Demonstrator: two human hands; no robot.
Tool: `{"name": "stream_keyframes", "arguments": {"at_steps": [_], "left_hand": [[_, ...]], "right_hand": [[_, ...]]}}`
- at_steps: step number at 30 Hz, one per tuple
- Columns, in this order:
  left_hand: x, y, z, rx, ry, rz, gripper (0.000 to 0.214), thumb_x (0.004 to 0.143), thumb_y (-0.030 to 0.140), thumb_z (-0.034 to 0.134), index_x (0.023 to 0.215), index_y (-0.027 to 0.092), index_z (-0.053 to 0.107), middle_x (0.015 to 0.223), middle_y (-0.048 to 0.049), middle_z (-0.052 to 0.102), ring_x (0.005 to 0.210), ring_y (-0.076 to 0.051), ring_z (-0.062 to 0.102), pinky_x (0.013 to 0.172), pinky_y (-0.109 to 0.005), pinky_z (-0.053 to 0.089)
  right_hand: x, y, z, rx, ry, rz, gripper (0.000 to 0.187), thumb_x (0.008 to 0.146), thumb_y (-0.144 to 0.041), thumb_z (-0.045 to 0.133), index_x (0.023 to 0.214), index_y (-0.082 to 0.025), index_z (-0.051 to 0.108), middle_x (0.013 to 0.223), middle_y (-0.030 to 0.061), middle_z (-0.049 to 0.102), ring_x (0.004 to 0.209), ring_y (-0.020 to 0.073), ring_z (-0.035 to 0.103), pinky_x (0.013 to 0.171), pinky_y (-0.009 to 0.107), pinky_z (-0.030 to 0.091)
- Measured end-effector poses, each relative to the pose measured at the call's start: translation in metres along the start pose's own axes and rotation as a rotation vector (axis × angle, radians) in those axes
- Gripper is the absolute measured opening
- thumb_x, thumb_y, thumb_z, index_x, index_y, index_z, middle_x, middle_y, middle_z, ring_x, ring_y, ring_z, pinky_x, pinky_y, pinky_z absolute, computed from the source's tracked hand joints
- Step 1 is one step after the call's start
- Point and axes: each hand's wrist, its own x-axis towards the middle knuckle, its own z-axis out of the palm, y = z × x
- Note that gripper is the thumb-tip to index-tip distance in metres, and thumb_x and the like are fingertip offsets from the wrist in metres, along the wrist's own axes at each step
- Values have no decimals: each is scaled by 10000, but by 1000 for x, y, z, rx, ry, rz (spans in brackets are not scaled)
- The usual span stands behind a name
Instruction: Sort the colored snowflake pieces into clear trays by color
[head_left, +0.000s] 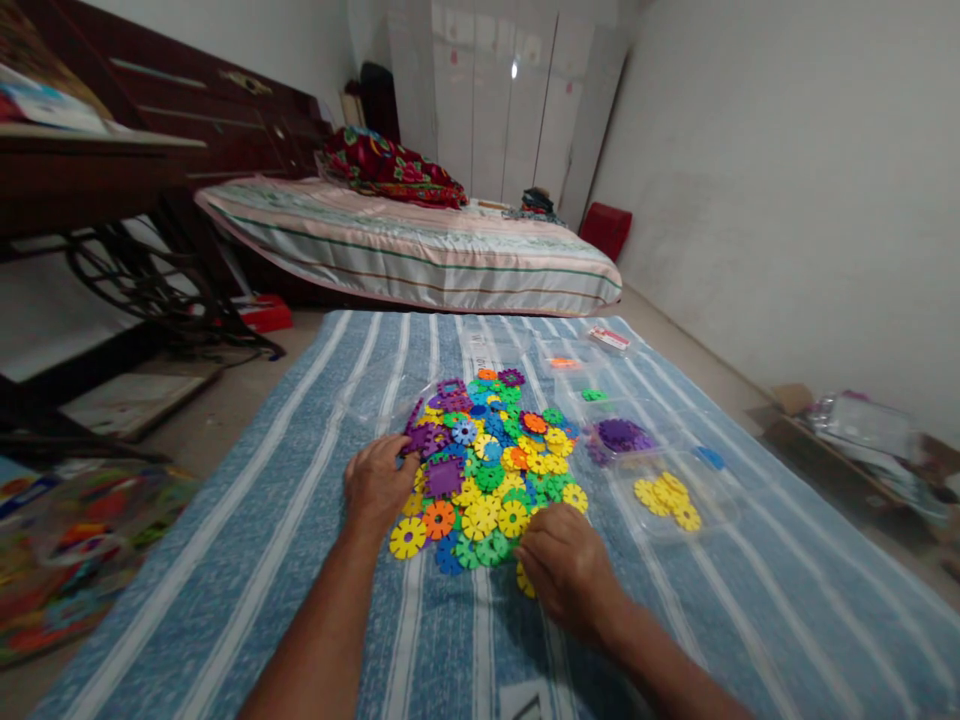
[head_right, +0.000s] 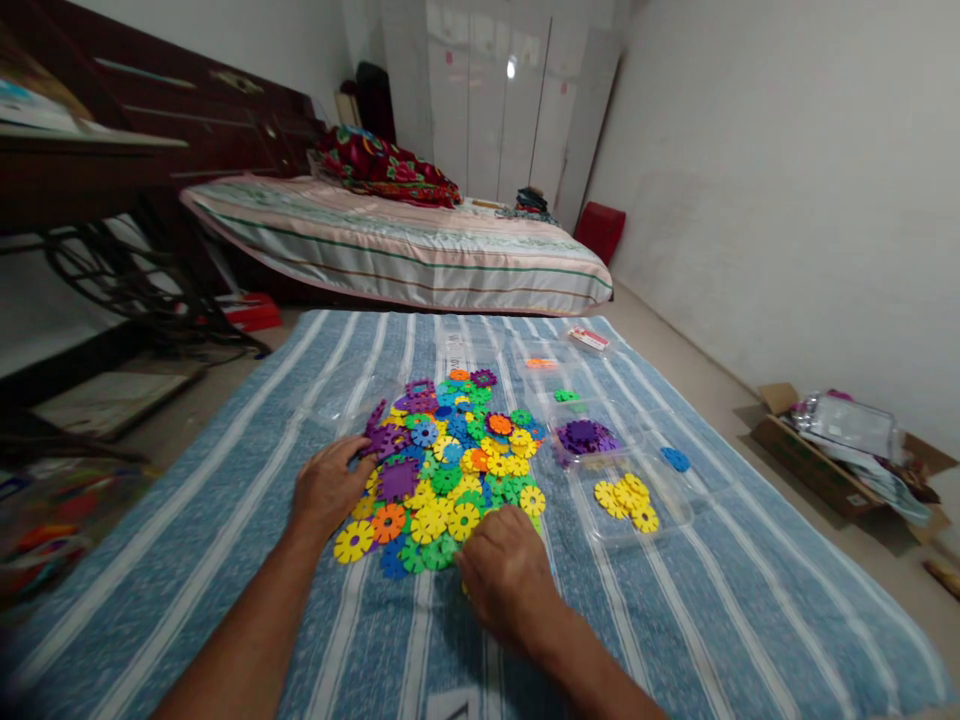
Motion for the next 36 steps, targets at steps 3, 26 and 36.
{"name": "stream_keyframes", "arguments": {"at_steps": [3,26,36], "left_hand": [[0,2,-2,4,-10,1,294,833,320,488,1022,205,680,1160,-91,706,1128,-262,621,1008,-412,446],[-4,10,-5,-9,-17,-26,240,827,312,536,1006,250,682,1156,-59,709,1120,-232,614,1006,-386,438],[-4,11,-5,-8,-27,-28,267,832,320,518,1025,225,676,1172,-73,700,1133,-230,608,1023,-376,427]], "right_hand": [[29,34,-18,-106,-19,-12,264,940,-195,479,701,-202,591,688,22,599,713,156,549,702,294,431],[-16,13,-17,-22,-89,201,109,900,-280,552,918,-206,630,918,83,648,910,220,594,814,360,491],[-41,9,-12,-77,-112,278,237,842,-269,611,1066,-193,619,1143,127,626,1121,292,544,962,486,460]]}}
